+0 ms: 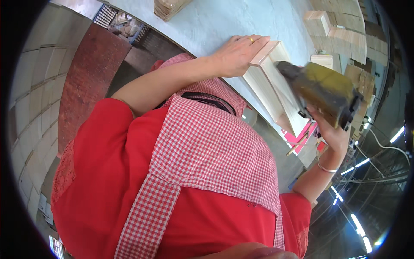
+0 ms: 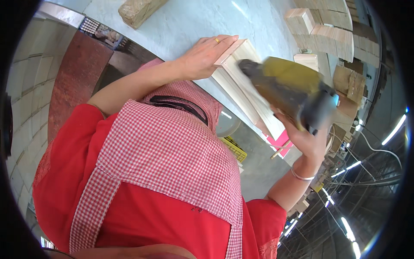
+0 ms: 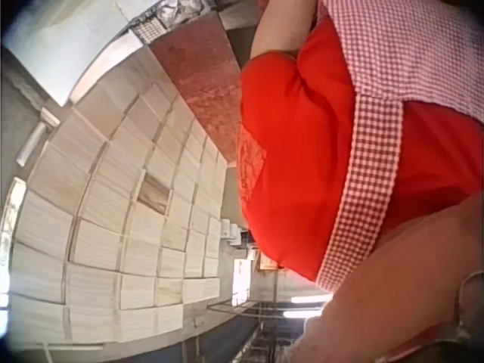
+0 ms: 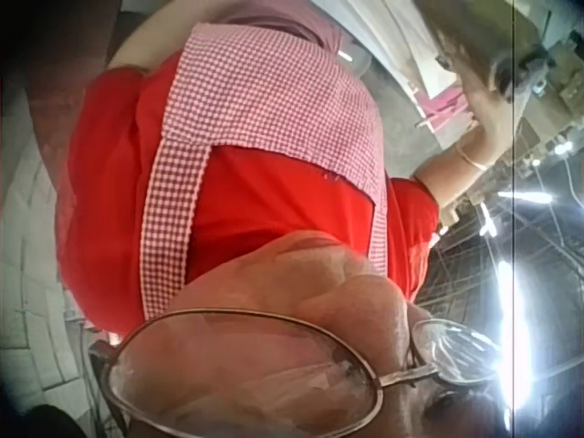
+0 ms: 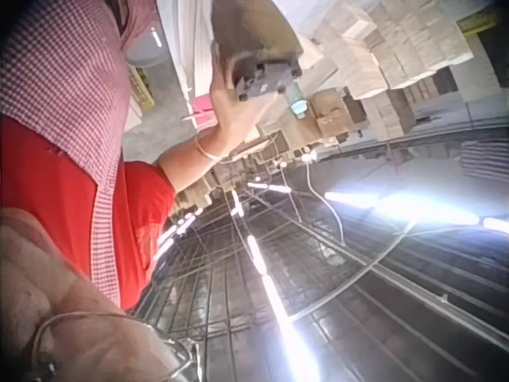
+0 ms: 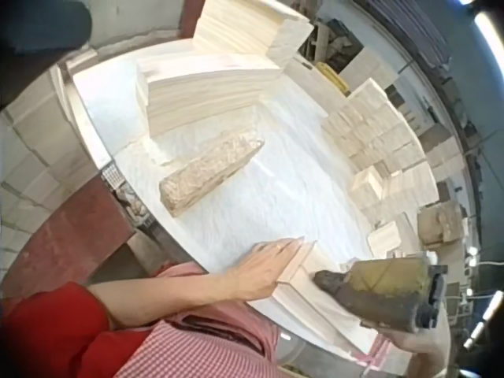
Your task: Assembling wooden boards into a box frame using wood glue and a pneumatic nail gun.
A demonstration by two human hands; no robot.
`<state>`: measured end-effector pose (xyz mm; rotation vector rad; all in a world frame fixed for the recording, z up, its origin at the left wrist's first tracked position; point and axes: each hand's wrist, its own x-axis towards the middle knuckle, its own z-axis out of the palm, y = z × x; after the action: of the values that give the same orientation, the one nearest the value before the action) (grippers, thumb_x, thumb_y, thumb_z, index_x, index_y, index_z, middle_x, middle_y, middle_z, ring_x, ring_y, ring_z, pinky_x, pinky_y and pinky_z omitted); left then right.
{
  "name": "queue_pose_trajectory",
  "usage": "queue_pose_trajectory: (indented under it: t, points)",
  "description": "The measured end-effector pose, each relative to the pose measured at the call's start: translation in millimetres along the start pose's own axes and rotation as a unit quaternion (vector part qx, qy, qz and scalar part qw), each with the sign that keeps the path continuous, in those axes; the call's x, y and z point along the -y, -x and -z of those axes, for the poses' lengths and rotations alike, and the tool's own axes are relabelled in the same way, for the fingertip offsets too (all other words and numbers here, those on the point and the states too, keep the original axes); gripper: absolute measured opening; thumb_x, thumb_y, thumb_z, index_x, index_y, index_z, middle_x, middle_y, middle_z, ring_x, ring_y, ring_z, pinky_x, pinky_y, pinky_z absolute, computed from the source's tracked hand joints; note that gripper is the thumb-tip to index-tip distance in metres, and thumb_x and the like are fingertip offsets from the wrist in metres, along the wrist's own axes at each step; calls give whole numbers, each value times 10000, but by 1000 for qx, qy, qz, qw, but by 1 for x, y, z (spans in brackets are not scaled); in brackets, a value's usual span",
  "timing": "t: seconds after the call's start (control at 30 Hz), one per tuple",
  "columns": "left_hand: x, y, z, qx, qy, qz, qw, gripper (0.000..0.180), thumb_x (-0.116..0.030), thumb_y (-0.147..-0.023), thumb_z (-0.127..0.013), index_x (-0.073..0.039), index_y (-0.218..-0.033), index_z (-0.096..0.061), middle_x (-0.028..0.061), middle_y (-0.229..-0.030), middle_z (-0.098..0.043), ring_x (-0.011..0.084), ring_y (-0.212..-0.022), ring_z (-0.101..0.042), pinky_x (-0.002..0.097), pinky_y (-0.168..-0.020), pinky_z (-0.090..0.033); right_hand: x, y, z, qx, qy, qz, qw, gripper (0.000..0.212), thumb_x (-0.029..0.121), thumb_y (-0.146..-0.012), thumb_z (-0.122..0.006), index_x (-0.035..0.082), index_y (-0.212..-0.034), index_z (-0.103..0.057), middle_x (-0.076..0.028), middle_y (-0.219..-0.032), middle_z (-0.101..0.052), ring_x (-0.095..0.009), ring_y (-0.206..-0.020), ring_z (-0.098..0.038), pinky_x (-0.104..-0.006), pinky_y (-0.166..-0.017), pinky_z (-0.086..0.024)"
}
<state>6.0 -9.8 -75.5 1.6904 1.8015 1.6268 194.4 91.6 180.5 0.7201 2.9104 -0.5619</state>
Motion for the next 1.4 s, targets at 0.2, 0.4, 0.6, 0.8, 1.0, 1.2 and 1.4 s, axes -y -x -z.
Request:
queue_pose_trajectory:
  t: [0.2,0.4,0.6,0.8,1.0,1.2,1.4]
  points:
    - [-9,-40,78,211,-46,194,957,516,-171,-875,-599,16,-1342,-486,262,-1197,-613,415,-1117,-593,463,-970,-462,-75,73,6,-293,-29,-312,903,401,165,-827,-783,-39,-1134,-627,-158,-1017,-690,-234,-848,-671,-348,-737,-526]
    - [8,-64,117,292,-187,263,900,500,-392,-897,-556,62,-1080,-660,289,-1024,-683,450,-985,-656,488,-898,-499,-180,147,-71,-269,74,-302,912,448,164,-864,-686,-27,-1245,-547,-218,-921,-670,-334,-807,-667,-413,-732,-521]
    - [9,-67,115,288,-238,283,883,558,-413,-915,-508,109,-1036,-663,329,-1007,-668,453,-1019,-646,477,-917,-493,-243,182,-152,-228,170,-422,861,489,143,-844,-652,0,-1295,-527,-309,-985,-643,-460,-944,-634,-503,-821,-511]
    - [5,-63,117,285,-223,335,870,703,-567,-932,-496,100,-1080,-659,330,-1034,-664,430,-1051,-645,436,-928,-490,-263,190,-190,-244,213,-491,809,497,177,-850,-663,4,-1297,-531,-292,-1096,-639,-467,-965,-633,-524,-840,-518]
    - [1,-49,120,182,-210,373,885,808,-668,-942,-447,82,-1169,-643,285,-1107,-671,374,-1083,-645,373,-964,-466,-244,162,-168,-289,207,-408,841,474,187,-881,-656,33,-1317,-552,-243,-1202,-615,-407,-1081,-604,-502,-907,-482]
    - [-11,-17,121,64,-25,439,896,765,-626,-993,-387,61,-1221,-634,201,-1172,-667,286,-1127,-621,367,-994,-444,-228,67,-170,-368,127,-101,915,437,115,-907,-612,104,-1342,-580,-208,-1262,-600,-374,-1158,-556,-447,-1007,-422]
    - [-8,2,123,8,146,492,858,709,-561,-1043,-311,34,-1350,-544,161,-1265,-612,240,-1149,-586,379,-1065,-384,-297,23,-167,-271,99,-168,943,381,105,-922,-590,132,-1300,-627,-189,-1268,-605,-364,-1187,-556,-426,-1022,-420]
